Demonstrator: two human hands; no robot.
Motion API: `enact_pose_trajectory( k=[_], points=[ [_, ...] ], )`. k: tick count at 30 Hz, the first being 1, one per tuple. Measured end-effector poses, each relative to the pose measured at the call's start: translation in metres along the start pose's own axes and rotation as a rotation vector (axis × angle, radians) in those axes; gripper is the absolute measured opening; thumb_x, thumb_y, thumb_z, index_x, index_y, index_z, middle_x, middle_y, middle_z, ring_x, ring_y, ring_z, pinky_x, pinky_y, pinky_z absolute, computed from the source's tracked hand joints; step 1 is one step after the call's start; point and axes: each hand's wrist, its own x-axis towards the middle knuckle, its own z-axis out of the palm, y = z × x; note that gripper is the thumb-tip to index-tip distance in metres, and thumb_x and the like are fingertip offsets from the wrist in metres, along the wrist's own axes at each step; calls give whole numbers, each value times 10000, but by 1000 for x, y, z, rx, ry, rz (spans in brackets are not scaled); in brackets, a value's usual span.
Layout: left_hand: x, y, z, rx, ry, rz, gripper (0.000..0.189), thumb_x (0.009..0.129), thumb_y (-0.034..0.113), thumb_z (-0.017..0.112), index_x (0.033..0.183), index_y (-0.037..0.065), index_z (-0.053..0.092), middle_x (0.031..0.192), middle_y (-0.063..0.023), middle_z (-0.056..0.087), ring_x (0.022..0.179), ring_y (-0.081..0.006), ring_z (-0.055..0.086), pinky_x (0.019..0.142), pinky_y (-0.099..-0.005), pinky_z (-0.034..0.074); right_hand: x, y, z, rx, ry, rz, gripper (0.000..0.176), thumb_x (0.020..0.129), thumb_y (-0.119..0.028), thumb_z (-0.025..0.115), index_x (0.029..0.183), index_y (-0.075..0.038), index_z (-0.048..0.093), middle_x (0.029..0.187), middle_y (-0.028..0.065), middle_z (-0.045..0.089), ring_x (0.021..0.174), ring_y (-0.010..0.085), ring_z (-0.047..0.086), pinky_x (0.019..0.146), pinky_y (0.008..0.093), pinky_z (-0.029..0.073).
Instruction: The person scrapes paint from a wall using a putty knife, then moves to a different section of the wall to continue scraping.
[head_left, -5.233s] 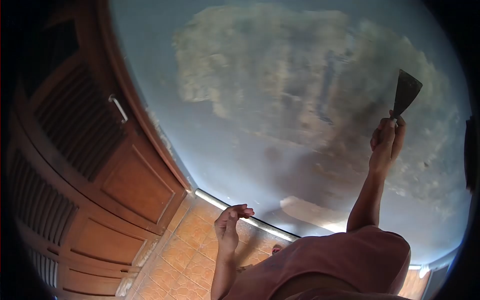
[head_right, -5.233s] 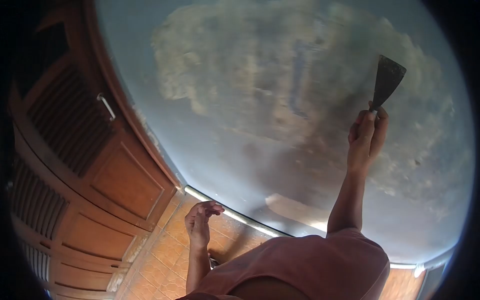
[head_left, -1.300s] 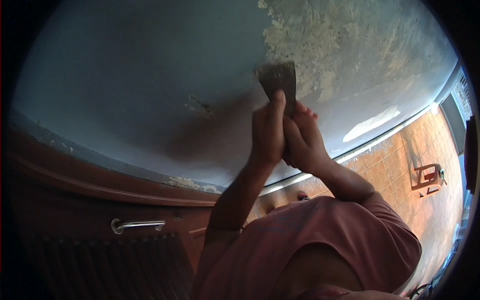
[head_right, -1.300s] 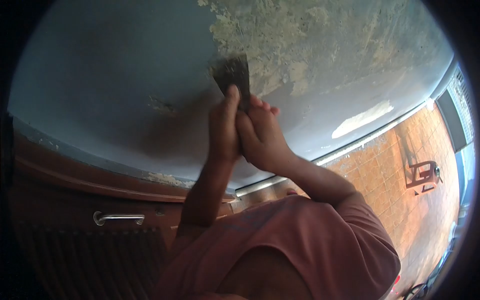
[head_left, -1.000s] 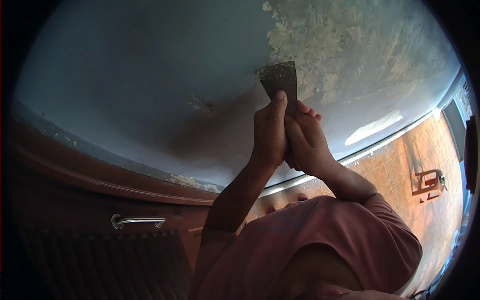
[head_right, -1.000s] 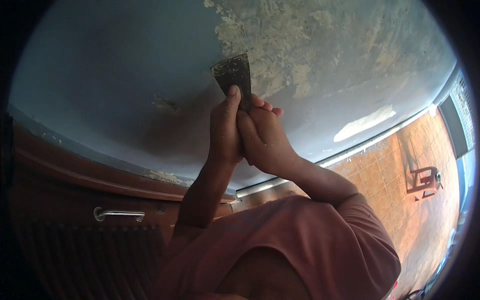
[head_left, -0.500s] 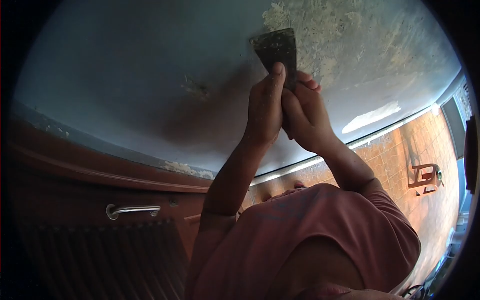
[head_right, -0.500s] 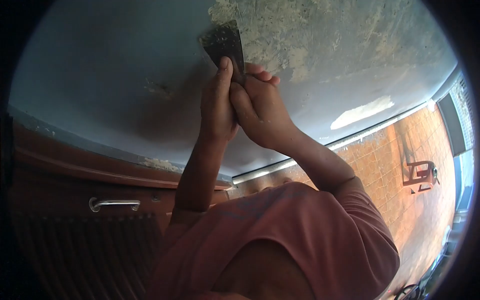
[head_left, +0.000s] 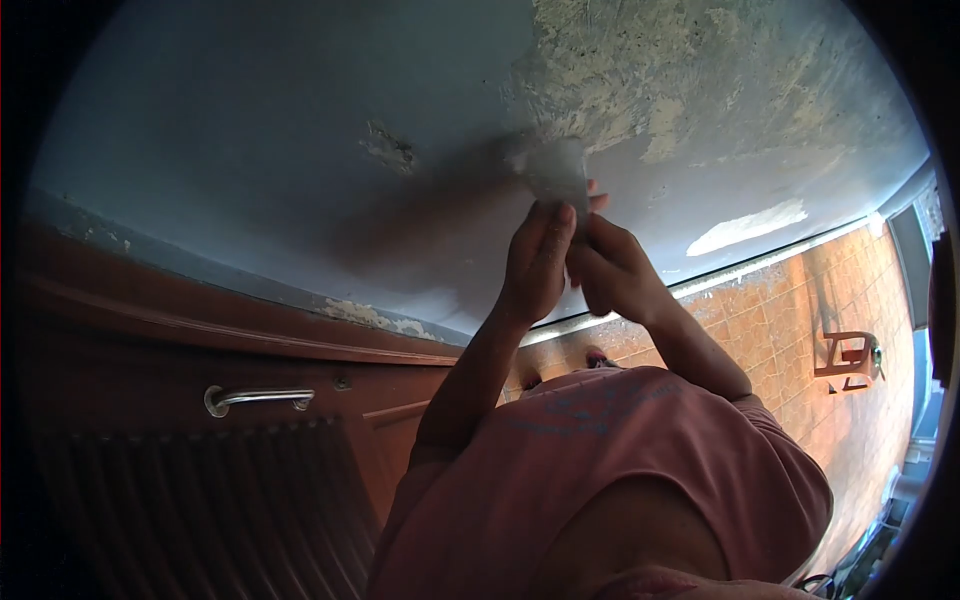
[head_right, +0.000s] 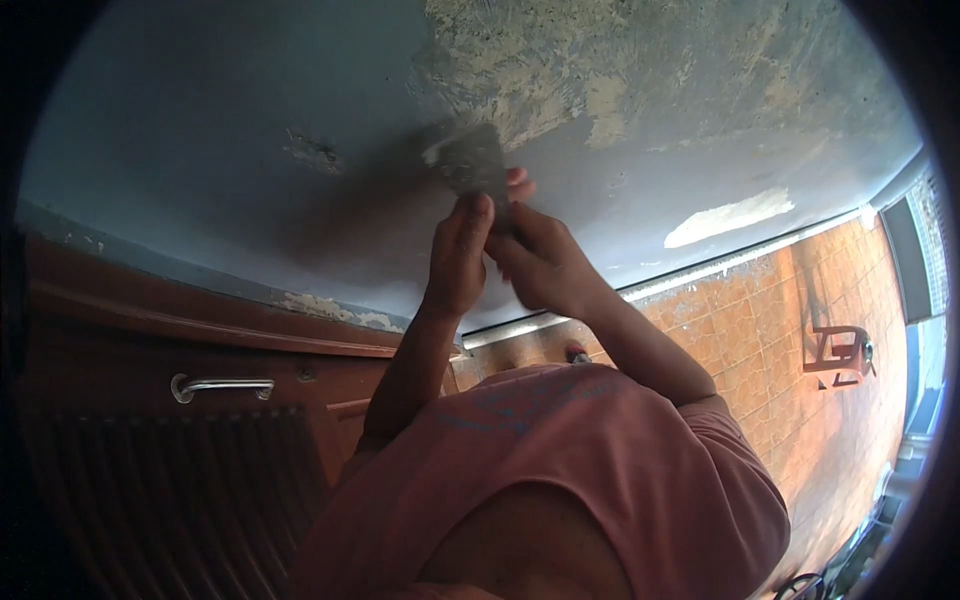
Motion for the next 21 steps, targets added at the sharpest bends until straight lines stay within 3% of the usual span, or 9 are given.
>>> enact_pose_trajectory(
  k=[1, 4, 5, 7, 10, 14, 17, 21],
  points=[
    [1, -2, 4, -59, -28, 17, 439, 1001, 328, 347, 1200, -31, 502, 1145, -139, 573, 1093, -216, 552, 913, -317, 463, 2, 16, -5, 236, -129, -34, 144, 903, -140, 459, 912, -3, 501, 699, 49, 543, 586, 144, 565, 533, 293, 490],
    [2, -20, -3, -231, -110, -155, 506, 991, 406, 319, 1194, -15, 515, 1198, -166, 550, 1193, -271, 486, 982, -380, 409, 0, 22, -10, 400, -189, 9, 180, 916, -168, 441, 943, -2, 506, 683, 58, 537, 525, 148, 548, 465, 275, 476],
    [2, -26, -4, -335, -120, -182, 518, 988, 426, 313, 1173, -9, 526, 1193, -170, 551, 1208, -287, 476, 995, -397, 398, -3, 18, -5, 410, -122, 7, 199, 922, -173, 418, 987, -6, 505, 675, 51, 534, 471, 142, 522, 402, 264, 453],
    [6, -39, 7, -678, -91, -124, 523, 983, 450, 310, 1078, 5, 569, 1115, -165, 579, 1185, -312, 496, 997, -423, 397, -6, 9, -1, 331, -60, 70, 172, 933, -156, 406, 979, -23, 505, 666, 49, 531, 468, 130, 521, 395, 246, 421],
    [8, -46, 5, -696, -127, -104, 517, 979, 464, 320, 885, 27, 579, 950, -145, 604, 1058, -340, 577, 958, -461, 424, -5, 7, 13, 154, 81, 34, 187, 942, -156, 385, 965, -23, 515, 647, 40, 528, 459, 115, 503, 393, 238, 385],
    [12, -39, 5, -547, 84, -140, 515, 980, 459, 332, 775, 33, 538, 806, -132, 592, 871, -342, 638, 837, -451, 489, 14, 21, 12, -252, 115, -235, 254, 924, -158, 397, 919, 36, 561, 716, 119, 578, 641, 211, 597, 574, 332, 473],
    [15, -32, 10, -538, 131, -118, 520, 985, 441, 335, 768, 5, 519, 773, -148, 586, 803, -334, 655, 728, -414, 529, 15, 22, 15, -129, 146, -227, 258, 939, -159, 378, 861, 19, 547, 600, 40, 535, 455, 96, 494, 400, 243, 372],
    [11, -26, 13, -536, 162, -167, 514, 984, 432, 341, 767, 3, 522, 765, -151, 587, 790, -329, 654, 725, -411, 531, 5, 10, 17, -139, 152, -199, 265, 938, -156, 378, 834, 17, 550, 559, 29, 517, 441, 90, 496, 395, 242, 372]
  ],
)
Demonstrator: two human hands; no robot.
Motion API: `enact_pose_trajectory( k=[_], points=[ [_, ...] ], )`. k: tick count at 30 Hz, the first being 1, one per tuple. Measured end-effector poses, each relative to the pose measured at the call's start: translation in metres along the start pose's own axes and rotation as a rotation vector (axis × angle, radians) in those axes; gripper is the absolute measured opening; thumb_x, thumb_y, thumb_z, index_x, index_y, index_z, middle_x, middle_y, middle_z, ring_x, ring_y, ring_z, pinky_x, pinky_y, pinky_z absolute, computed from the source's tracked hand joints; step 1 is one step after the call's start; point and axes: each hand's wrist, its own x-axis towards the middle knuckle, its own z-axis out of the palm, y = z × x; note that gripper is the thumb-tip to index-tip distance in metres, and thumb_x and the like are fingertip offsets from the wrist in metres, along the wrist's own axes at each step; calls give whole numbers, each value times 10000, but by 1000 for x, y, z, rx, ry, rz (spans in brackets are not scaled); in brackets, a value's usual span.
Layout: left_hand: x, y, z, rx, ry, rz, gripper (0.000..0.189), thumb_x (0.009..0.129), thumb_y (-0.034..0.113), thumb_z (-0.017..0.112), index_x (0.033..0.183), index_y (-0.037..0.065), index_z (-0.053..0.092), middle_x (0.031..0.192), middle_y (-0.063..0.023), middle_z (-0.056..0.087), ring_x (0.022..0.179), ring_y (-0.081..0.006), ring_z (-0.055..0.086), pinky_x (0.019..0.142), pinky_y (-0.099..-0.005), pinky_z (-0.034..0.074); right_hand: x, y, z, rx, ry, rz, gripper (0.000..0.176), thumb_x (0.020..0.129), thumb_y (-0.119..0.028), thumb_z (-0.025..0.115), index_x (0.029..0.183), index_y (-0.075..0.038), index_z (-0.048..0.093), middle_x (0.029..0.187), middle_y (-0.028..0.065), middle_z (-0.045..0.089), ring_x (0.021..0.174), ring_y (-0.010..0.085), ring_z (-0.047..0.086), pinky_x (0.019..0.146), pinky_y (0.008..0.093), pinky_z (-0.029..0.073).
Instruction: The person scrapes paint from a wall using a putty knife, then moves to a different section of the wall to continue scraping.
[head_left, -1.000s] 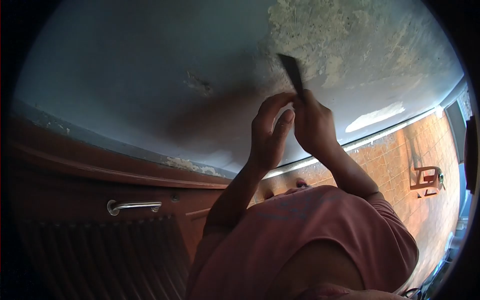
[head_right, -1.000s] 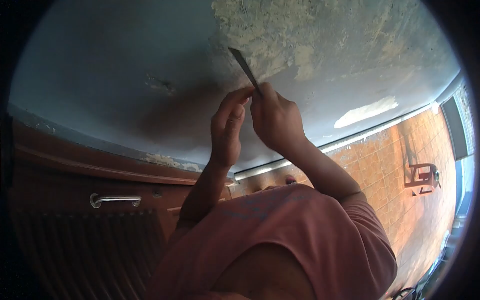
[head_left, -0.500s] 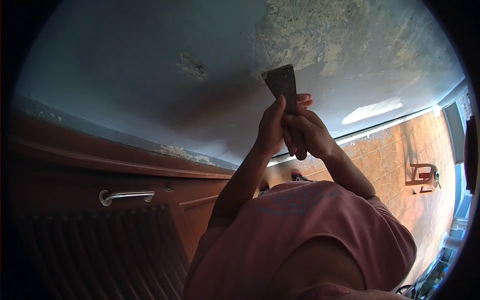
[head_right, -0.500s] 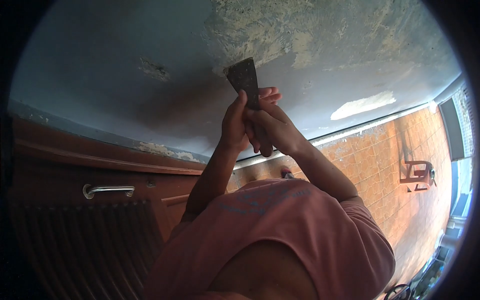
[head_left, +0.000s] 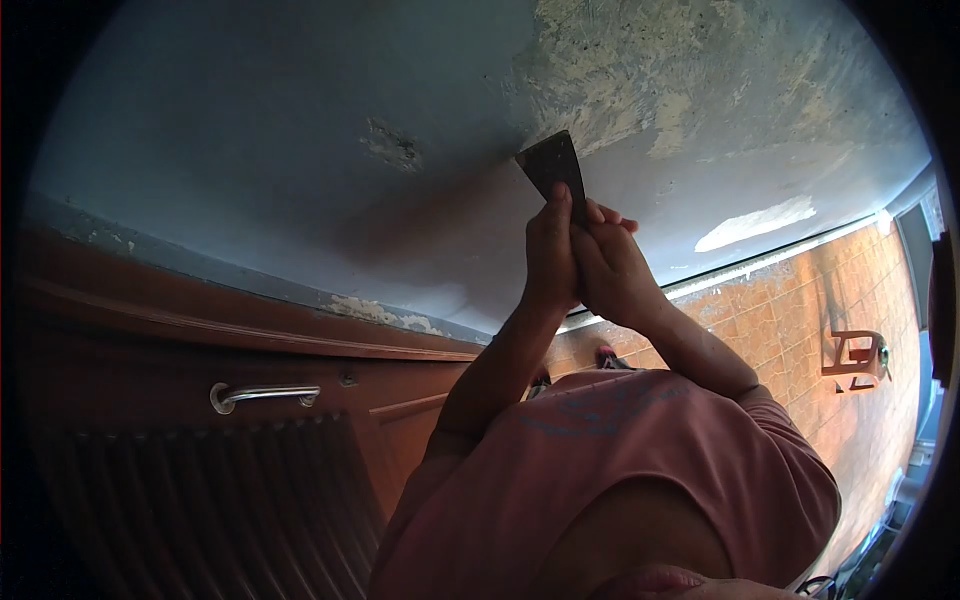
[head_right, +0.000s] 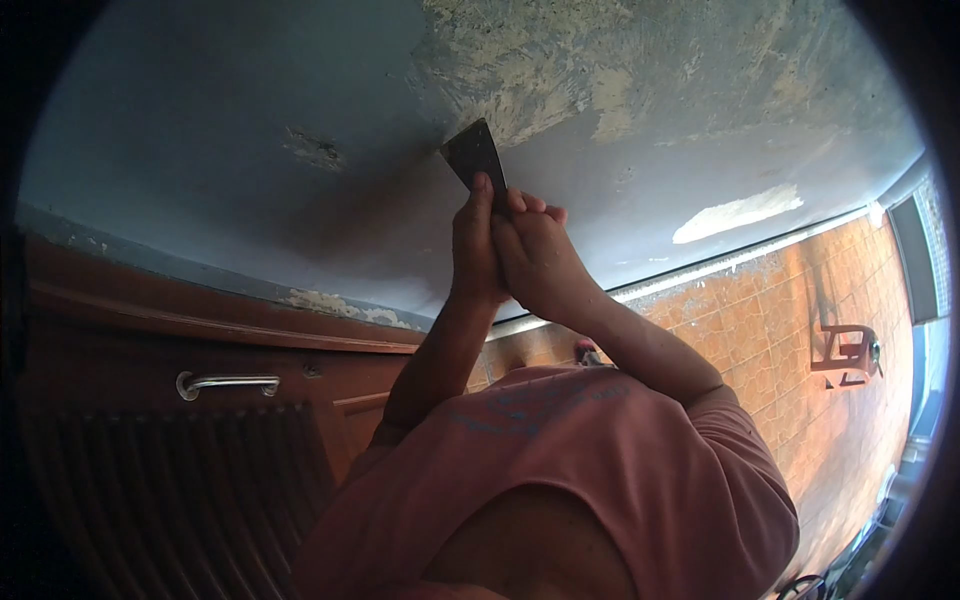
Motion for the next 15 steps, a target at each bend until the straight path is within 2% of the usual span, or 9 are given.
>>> enact_pose_trajectory(
  k=[5, 9, 12, 15],
  points=[
    [-3, -6, 4, -11, 41, 18, 508, 988, 418, 337, 765, -1, 520, 765, -153, 586, 781, -330, 652, 725, -416, 531, 3, 5, -10, 49, -71, 13, 265, 937, -150, 377, 843, 16, 561, 561, 19, 516, 459, 82, 504, 409, 238, 378],
    [-6, -5, 7, 39, 32, 56, 507, 988, 415, 344, 759, -2, 520, 767, -154, 587, 777, -326, 653, 721, -417, 532, -2, 15, -8, -42, -36, -69, 267, 936, -146, 373, 836, 13, 562, 578, 19, 523, 499, 76, 515, 441, 232, 388],
    [-2, -3, 3, 57, 10, 51, 503, 978, 441, 359, 760, 20, 529, 775, -141, 592, 799, -327, 647, 733, -427, 529, 4, 10, -6, -5, -49, -61, 256, 929, -140, 379, 835, 20, 555, 642, 47, 549, 563, 94, 544, 486, 247, 408],
    [1, 0, 3, 51, 14, 37, 499, 975, 446, 365, 763, 27, 533, 780, -135, 594, 806, -327, 645, 738, -430, 528, 6, -1, -6, 49, -68, 63, 245, 917, -134, 389, 819, 23, 549, 627, 55, 547, 549, 112, 548, 481, 261, 412]
  ],
)
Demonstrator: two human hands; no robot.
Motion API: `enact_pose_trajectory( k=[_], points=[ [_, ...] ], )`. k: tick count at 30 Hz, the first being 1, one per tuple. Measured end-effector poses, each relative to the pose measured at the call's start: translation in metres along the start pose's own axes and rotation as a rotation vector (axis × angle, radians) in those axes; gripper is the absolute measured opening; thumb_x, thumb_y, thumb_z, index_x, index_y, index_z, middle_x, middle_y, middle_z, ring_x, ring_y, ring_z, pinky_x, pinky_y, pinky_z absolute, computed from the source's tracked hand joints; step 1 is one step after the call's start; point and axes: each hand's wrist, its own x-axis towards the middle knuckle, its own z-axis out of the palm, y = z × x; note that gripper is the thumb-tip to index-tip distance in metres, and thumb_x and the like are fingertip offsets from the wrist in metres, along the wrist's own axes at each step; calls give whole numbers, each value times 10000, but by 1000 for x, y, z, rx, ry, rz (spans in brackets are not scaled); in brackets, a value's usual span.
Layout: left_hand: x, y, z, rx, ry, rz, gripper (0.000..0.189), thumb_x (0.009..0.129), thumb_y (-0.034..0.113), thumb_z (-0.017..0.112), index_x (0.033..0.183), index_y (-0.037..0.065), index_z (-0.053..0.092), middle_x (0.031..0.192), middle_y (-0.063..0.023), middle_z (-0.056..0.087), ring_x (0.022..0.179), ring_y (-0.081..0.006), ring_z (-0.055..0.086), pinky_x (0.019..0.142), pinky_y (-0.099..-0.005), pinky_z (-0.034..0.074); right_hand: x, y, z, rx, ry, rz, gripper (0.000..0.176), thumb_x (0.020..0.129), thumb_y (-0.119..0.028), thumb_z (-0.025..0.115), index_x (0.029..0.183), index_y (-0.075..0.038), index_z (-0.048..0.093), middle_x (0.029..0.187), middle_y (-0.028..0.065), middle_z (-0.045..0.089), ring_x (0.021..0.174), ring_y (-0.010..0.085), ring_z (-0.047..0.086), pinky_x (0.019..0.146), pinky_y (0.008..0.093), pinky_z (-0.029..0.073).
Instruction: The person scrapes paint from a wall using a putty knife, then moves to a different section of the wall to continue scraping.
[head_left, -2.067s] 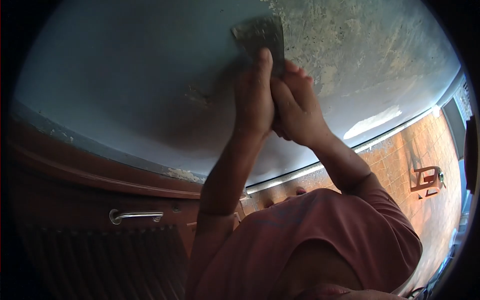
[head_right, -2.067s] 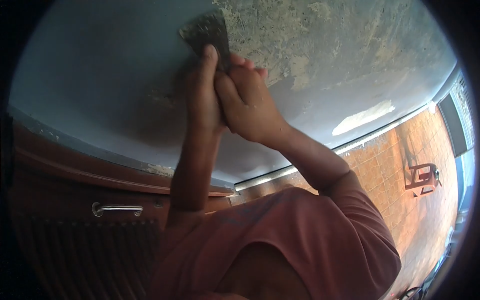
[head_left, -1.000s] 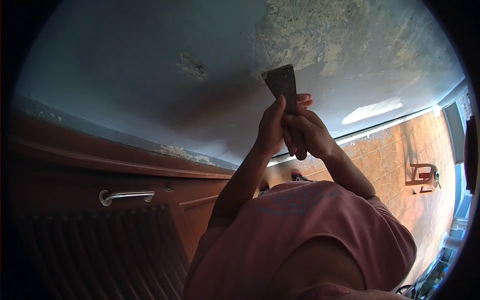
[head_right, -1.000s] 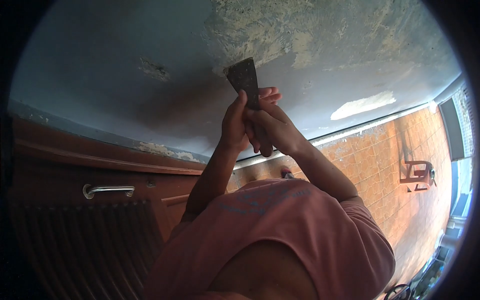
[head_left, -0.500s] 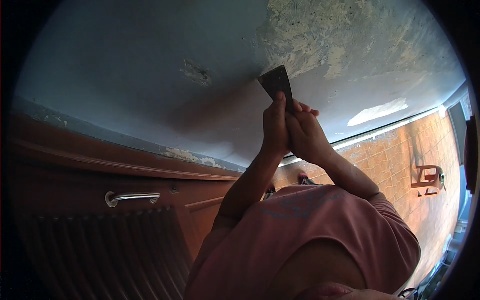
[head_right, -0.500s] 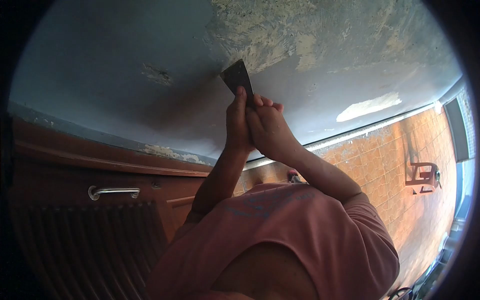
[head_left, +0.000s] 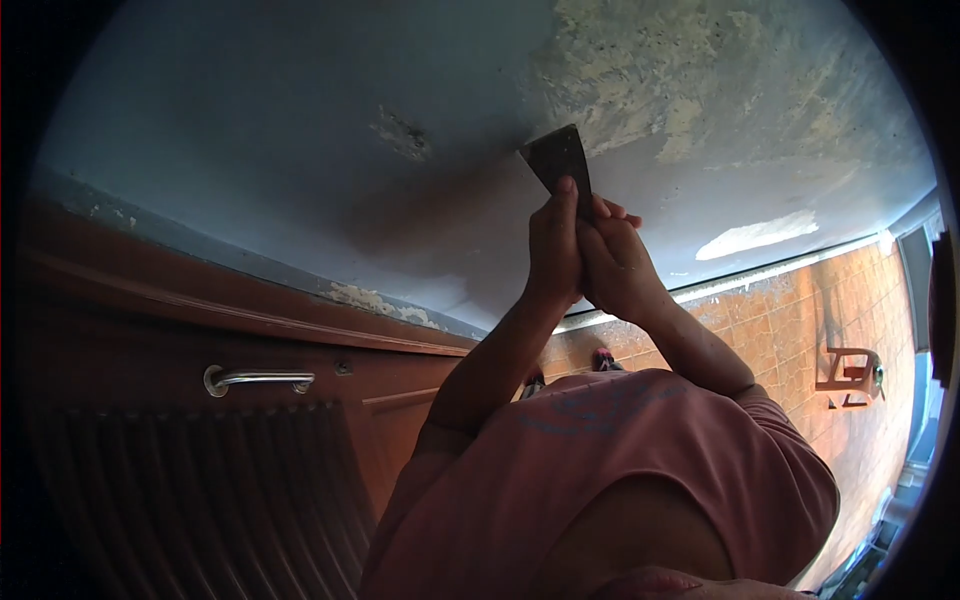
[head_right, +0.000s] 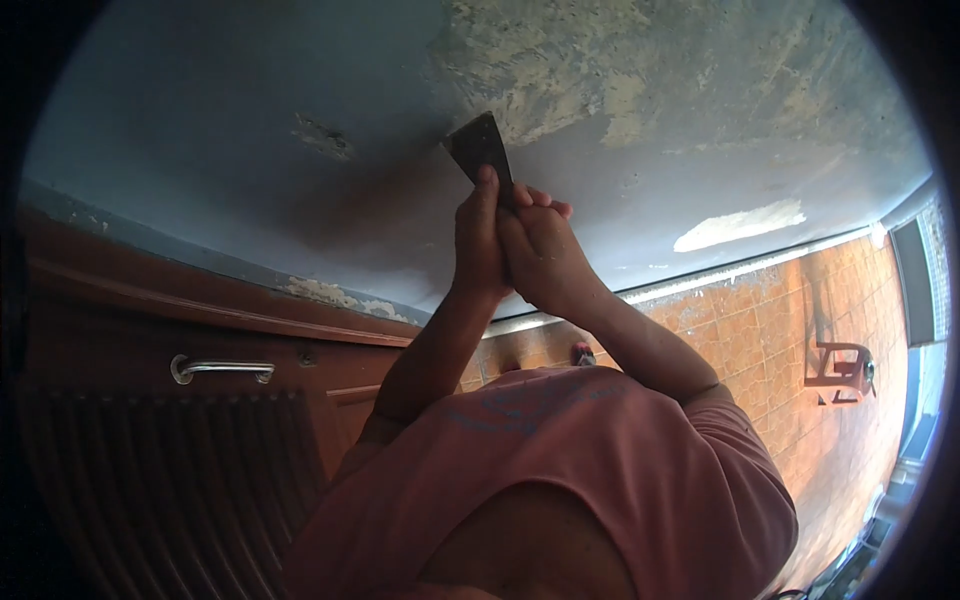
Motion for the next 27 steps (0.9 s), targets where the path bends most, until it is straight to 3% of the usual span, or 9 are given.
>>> enact_pose_trajectory(
  k=[3, 8, 14, 16, 21, 27],
  points=[
    [-2, 6, -1, 13, 2, -10, 494, 976, 438, 368, 764, 23, 534, 784, -136, 594, 806, -326, 645, 738, -427, 528, 6, 12, 9, -171, 123, -236, 255, 919, -140, 383, 798, 14, 547, 562, 39, 522, 477, 107, 522, 432, 253, 394],
    [1, 0, 3, 60, 42, 72, 531, 979, 442, 363, 757, -15, 517, 769, -153, 593, 772, -305, 658, 703, -395, 535, 6, 10, -4, 16, -40, -44, 298, 937, -151, 355, 775, 3, 552, 545, 25, 525, 447, 84, 501, 401, 231, 369],
    [6, -3, 1, 20, 45, 62, 527, 977, 449, 362, 759, -6, 515, 764, -141, 590, 766, -309, 653, 698, -400, 532, 10, 13, -4, -27, -27, -113, 278, 938, -149, 354, 813, 6, 549, 540, 12, 506, 450, 82, 496, 408, 227, 369],
    [10, -1, 0, 44, 33, 101, 503, 979, 438, 359, 756, 18, 523, 778, -133, 585, 801, -325, 641, 728, -428, 521, 15, 10, -7, 33, -63, -36, 266, 936, -143, 355, 845, 11, 552, 545, 11, 502, 467, 89, 505, 423, 236, 380],
    [-1, -1, 1, 47, 48, 64, 524, 980, 445, 357, 754, -2, 514, 770, -145, 591, 779, -315, 649, 717, -409, 528, 9, 18, -2, -72, -22, -174, 246, 928, -134, 364, 877, 18, 551, 565, 12, 507, 498, 101, 514, 436, 250, 386],
    [2, 1, 4, 83, 54, 99, 534, 978, 448, 361, 745, -6, 518, 752, -145, 590, 780, -311, 651, 733, -407, 527, 11, 11, -9, 17, -91, -35, 266, 938, -116, 372, 818, 11, 572, 616, 16, 538, 545, 88, 529, 463, 241, 393]
  ],
)
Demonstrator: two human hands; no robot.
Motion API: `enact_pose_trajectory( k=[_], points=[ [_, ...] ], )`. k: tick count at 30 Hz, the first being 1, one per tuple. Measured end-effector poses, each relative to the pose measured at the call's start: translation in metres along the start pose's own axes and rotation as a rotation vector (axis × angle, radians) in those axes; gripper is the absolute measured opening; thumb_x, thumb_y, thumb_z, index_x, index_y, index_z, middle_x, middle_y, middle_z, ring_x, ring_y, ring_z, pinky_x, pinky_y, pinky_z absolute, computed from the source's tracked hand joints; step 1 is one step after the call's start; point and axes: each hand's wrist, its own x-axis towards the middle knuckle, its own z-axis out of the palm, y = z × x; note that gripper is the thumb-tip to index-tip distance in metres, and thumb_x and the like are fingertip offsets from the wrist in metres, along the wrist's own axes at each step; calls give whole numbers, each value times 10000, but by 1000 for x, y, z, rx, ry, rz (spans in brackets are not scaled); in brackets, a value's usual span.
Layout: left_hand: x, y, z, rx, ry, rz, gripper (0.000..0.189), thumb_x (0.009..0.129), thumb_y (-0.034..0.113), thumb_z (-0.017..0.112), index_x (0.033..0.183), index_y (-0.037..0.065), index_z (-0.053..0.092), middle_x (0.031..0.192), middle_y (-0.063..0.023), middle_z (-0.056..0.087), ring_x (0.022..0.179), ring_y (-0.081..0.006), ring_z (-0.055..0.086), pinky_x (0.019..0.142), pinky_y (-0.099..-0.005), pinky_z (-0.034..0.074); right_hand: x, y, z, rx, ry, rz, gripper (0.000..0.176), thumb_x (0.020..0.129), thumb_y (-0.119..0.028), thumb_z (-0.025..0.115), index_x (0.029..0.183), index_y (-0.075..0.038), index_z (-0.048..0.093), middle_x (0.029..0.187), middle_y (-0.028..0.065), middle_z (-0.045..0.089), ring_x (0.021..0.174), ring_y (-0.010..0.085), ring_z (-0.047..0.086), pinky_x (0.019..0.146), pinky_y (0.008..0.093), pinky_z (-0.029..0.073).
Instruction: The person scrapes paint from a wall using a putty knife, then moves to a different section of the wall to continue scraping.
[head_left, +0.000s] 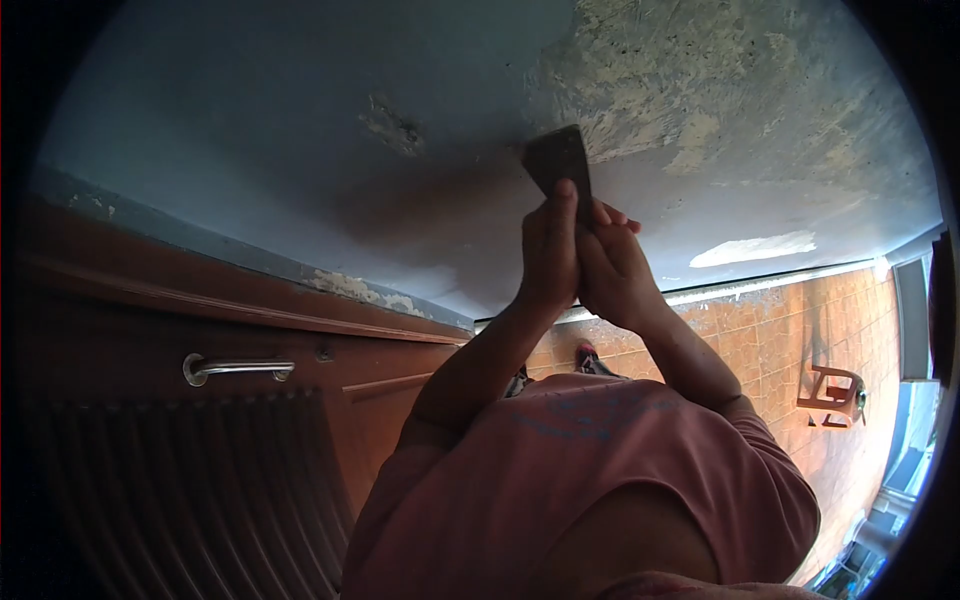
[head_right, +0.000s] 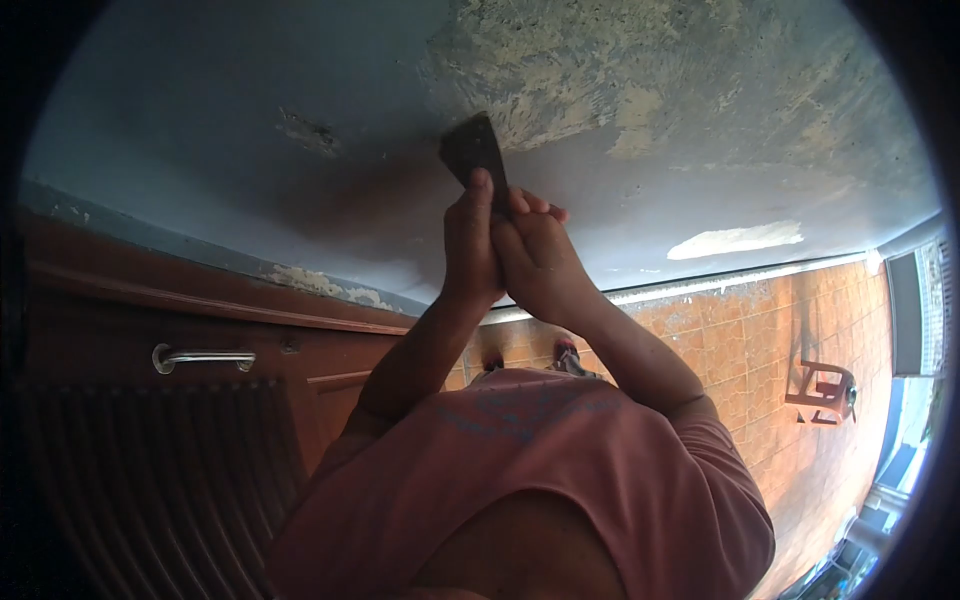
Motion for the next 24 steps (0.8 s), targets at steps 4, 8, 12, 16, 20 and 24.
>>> enact_pose_trajectory(
  k=[4, 8, 12, 16, 20, 24],
  points=[
    [7, 1, -2, -29, -29, -5, 534, 967, 470, 376, 748, 8, 529, 778, -137, 586, 802, -334, 642, 751, -428, 518, 6, 9, 12, -123, 134, -228, 240, 913, -128, 401, 895, 38, 574, 714, 119, 577, 691, 223, 585, 621, 322, 450],
    [10, 27, 0, 50, -72, 34, 540, 972, 469, 362, 749, 8, 533, 781, -140, 589, 808, -333, 641, 752, -439, 518, 19, -12, 11, -132, 28, -99, 260, 927, -113, 361, 909, 9, 590, 739, 55, 585, 705, 112, 551, 618, 276, 415],
    [-6, 8, -1, 49, -69, -43, 533, 972, 469, 362, 762, 7, 527, 778, -139, 595, 805, -326, 643, 748, -436, 521, -10, -4, 10, -177, 42, -97, 265, 891, -95, 352, 975, -8, 588, 881, 49, 577, 961, 157, 517, 841, 345, 375],
    [16, 28, -7, 89, -40, 34, 531, 968, 468, 378, 760, 2, 523, 778, -137, 595, 800, -329, 646, 714, -415, 526, 16, -14, 15, -145, 79, -183, 220, 919, -118, 357, 932, -7, 547, 725, 43, 539, 697, 137, 542, 667, 264, 415],
    [4, 40, 6, 94, -71, 26, 529, 965, 465, 391, 762, -4, 527, 780, -139, 592, 802, -323, 645, 724, -406, 524, 6, -31, 15, -9, 26, -56, 227, 914, -120, 367, 943, 30, 535, 785, 118, 559, 724, 195, 571, 649, 314, 446],
    [-2, 15, 1, 7, -25, -73, 525, 982, 424, 368, 757, -21, 531, 774, -162, 605, 782, -301, 655, 718, -382, 528, -7, -13, 13, 55, 39, 78, 242, 921, -133, 358, 909, 28, 538, 698, 98, 556, 635, 165, 563, 560, 300, 430]
  ],
)
